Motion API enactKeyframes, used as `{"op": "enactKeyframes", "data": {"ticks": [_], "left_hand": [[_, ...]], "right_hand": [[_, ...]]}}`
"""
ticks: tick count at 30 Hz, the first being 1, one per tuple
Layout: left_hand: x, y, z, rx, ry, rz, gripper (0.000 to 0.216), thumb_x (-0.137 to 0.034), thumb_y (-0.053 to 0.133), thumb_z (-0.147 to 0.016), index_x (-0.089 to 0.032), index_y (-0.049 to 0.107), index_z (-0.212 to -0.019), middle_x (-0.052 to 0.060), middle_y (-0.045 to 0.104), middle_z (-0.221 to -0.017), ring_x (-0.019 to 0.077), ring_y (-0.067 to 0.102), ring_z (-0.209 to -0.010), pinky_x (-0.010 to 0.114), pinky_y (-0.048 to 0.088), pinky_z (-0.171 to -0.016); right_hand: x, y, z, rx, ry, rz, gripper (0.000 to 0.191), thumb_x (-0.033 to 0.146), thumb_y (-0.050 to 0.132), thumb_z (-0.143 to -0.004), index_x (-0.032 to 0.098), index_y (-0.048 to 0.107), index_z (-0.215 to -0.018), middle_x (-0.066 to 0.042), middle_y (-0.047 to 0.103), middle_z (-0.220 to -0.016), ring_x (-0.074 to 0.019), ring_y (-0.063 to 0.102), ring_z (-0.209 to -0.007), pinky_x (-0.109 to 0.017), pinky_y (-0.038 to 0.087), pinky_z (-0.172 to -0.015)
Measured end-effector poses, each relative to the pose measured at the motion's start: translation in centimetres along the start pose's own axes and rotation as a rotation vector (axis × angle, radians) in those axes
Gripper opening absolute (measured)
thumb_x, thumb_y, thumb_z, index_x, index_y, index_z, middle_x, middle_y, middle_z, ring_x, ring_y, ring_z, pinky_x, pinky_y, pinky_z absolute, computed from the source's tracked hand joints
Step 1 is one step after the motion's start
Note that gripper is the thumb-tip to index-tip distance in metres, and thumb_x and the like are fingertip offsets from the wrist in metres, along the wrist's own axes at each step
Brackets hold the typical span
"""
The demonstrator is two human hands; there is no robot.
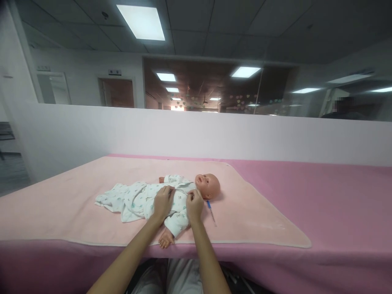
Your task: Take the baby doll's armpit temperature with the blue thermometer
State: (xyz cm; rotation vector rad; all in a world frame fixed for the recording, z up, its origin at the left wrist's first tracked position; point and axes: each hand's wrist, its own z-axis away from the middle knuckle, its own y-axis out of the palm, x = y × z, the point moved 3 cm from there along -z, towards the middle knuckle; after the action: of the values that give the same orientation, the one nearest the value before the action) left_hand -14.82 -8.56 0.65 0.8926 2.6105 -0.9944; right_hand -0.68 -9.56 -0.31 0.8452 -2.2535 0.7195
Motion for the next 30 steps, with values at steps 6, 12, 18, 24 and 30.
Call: {"op": "enactKeyframes", "data": {"ticks": [6,12,18,24,30], "left_hand": [[-0.1,-0.2,0.0,0.014,0.057,-0.092,0.027,-0.037,0.036,-0.084,-0.02,0.057,-0.082,0.005,0.056,-0.084,0.0178,0.047,-0.084,0.03,0.037,-0.074],[0.0,-0.3,0.3,0.056,0.08,-0.068,0.023,-0.033,0.037,-0.084,-0.021,0.057,-0.089,0.004,0.057,-0.09,0.0182,0.046,-0.087,0.032,0.035,-0.077],[-0.1,0.1,0.0,0.108,0.032,-0.118,0.023,-0.031,0.036,-0.085,-0.021,0.056,-0.086,0.003,0.057,-0.088,0.0174,0.047,-0.084,0.031,0.035,-0.071],[0.1,0.1,-0.4,0.157,0.033,-0.179,0.026,-0.031,0.036,-0.083,-0.021,0.059,-0.087,0.005,0.058,-0.085,0.0193,0.049,-0.083,0.031,0.035,-0.07],[2.0,-0.2,-2.1,0.373,-0.021,0.046,0.026,-0.03,0.052,-0.069,-0.022,0.063,-0.092,0.003,0.061,-0.089,0.0171,0.054,-0.085,0.026,0.039,-0.075]], "right_hand": [[0.0,-0.1,0.0,0.005,-0.004,-0.019,0.016,0.015,0.036,-0.067,0.018,0.051,-0.065,-0.001,0.053,-0.069,-0.0131,0.047,-0.064,-0.024,0.034,-0.063],[0.0,-0.1,-0.1,0.006,0.0,-0.018,0.016,0.013,0.037,-0.068,0.018,0.051,-0.064,0.0,0.052,-0.068,-0.0125,0.047,-0.063,-0.023,0.033,-0.062],[-0.2,0.1,0.0,-0.001,-0.003,-0.044,0.016,0.012,0.037,-0.067,0.018,0.052,-0.063,0.0,0.054,-0.068,-0.0122,0.048,-0.064,-0.022,0.034,-0.062],[-0.5,0.1,-0.1,-0.021,-0.003,-0.026,0.016,0.013,0.038,-0.066,0.018,0.053,-0.063,0.001,0.054,-0.068,-0.0121,0.048,-0.064,-0.022,0.034,-0.062],[-0.6,0.2,-0.2,-0.013,-0.017,-0.032,0.016,0.013,0.038,-0.065,0.017,0.054,-0.063,0.001,0.054,-0.067,-0.0122,0.047,-0.063,-0.022,0.033,-0.062]]}}
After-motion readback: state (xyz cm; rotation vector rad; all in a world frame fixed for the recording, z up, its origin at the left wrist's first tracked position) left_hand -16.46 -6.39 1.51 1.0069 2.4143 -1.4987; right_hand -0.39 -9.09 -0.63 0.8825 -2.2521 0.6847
